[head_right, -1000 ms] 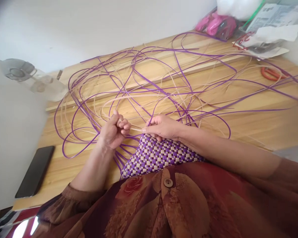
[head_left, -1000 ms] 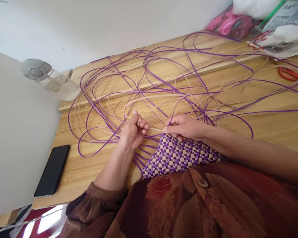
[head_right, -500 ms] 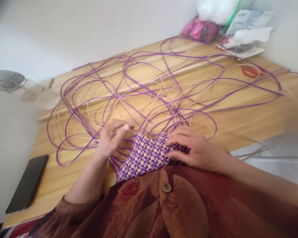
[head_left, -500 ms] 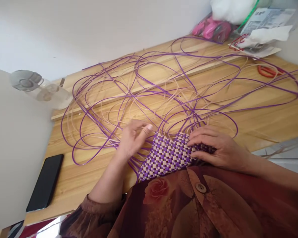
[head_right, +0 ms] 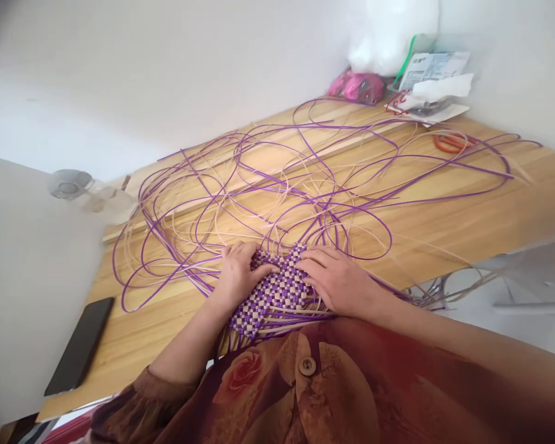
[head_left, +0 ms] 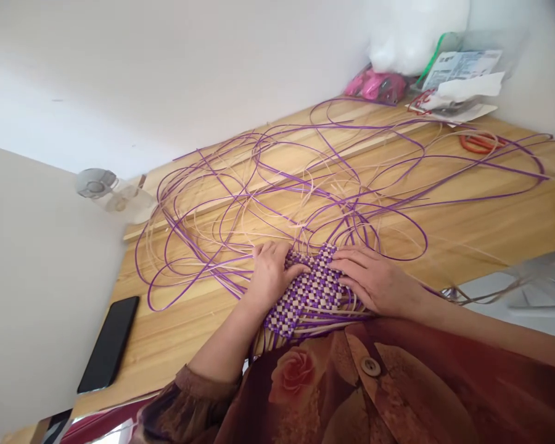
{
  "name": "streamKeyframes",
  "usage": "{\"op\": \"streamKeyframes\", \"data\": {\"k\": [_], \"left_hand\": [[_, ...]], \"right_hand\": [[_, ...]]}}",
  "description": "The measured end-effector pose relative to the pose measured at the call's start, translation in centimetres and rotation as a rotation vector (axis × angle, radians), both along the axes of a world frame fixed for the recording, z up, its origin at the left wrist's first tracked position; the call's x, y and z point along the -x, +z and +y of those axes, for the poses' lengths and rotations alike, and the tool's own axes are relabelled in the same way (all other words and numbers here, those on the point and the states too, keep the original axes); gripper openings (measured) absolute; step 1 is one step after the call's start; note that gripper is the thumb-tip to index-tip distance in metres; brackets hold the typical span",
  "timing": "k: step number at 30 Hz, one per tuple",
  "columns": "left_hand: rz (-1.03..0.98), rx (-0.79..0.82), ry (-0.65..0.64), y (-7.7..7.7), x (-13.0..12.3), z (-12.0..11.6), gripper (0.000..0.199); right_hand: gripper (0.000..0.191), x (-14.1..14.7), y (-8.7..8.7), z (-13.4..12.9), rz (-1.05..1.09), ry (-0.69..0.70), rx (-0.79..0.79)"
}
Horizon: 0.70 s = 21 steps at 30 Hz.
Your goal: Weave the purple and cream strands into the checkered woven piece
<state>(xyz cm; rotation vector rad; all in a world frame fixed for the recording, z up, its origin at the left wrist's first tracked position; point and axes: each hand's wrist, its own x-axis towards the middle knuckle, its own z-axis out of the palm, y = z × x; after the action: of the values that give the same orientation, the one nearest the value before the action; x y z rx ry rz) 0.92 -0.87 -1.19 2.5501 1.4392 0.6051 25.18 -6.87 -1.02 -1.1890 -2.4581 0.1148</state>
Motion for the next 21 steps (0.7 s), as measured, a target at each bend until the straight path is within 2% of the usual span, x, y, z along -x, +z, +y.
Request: {"op": "streamKeyframes", "data": {"k": [3, 7, 12, 21], "left_hand": [[0.024, -0.145, 0.047, -0.1, -0.2, 0.0, 0.032], [0.099, -0.193, 0.069, -0.5, -0.5, 0.5, 0.031], [0.150, -0.220, 0.134, -0.7, -1.0, 1.1, 0.043], [0.262, -0.253, 0.293, 0.0, -1.7, 0.8, 0.046]], "right_hand": [[0.043, 0.7, -0.3, -0.4, -0.005, -0.034, -0.015], [0.061, 1.3, -1.4, 0.1, -0.091, -0.077, 0.022], [0.064, 1.3, -2.0, 1.1, -0.121, -0.044, 0.043], [0.065, 1.2, -2.7, 1.3, -0.060, -0.065, 0.022]]}}
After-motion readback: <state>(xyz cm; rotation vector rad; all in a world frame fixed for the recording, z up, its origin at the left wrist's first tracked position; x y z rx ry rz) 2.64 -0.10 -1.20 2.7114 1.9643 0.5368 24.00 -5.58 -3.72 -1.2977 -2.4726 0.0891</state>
